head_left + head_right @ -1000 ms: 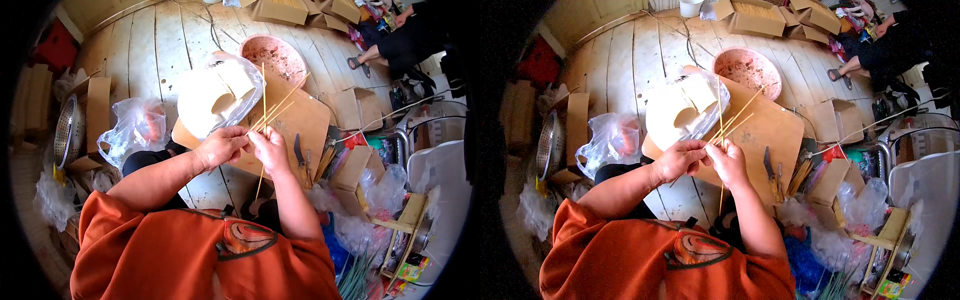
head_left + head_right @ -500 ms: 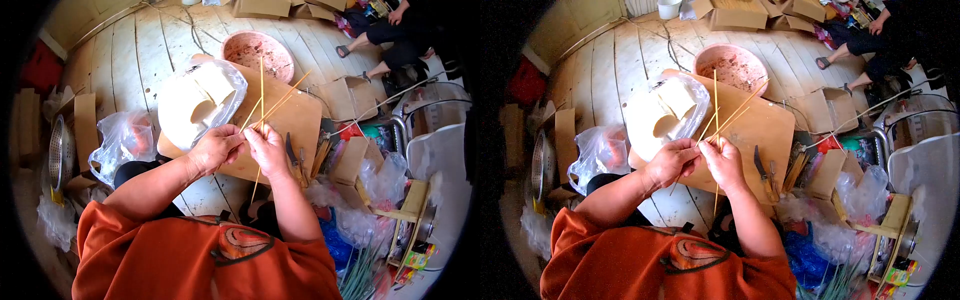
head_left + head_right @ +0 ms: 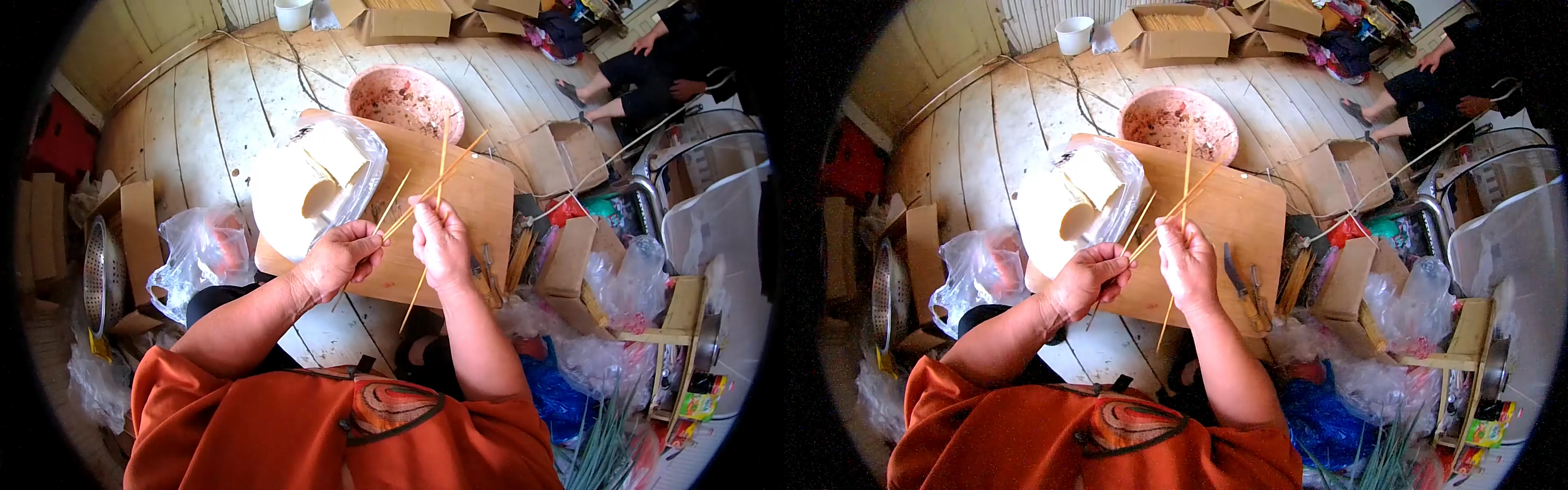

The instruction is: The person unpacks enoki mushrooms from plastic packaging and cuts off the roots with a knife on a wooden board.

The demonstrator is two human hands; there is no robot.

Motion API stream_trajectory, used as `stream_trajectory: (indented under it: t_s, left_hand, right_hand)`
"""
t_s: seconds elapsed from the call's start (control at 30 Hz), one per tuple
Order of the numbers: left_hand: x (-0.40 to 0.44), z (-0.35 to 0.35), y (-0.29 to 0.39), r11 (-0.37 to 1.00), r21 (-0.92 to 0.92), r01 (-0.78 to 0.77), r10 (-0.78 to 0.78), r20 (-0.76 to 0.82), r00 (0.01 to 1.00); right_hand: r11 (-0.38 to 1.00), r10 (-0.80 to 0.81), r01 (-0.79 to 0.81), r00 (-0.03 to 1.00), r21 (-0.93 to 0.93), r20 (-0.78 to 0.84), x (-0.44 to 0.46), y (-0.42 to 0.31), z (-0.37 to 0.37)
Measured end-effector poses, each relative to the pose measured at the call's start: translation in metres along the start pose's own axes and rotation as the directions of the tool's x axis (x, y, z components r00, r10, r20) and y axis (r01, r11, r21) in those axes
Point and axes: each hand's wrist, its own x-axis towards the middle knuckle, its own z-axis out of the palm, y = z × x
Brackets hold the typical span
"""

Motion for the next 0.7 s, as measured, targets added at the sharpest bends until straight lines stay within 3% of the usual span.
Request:
stream_trajectory:
  t_s: [0.17,0.37,0.7]
  left_hand:
    - [0.000,-0.005,-0.003,0.999,0.045,0.016,-0.016,-0.003,1.000]
    - [-0.001,-0.008,-0.006,0.984,0.171,0.045,-0.050,0.026,0.998]
    - [0.000,-0.001,-0.005,0.954,0.288,0.083,-0.077,-0.031,0.997]
  right_hand:
    - [0.985,-0.162,0.169,0.964,0.015,-0.212,0.015,-0.004,-0.010]
    - [0.939,-0.324,0.344,0.909,0.031,-0.262,0.018,-0.019,-0.014]
    - [0.959,-0.265,0.280,0.936,0.034,-0.230,0.013,-0.026,-0.019]
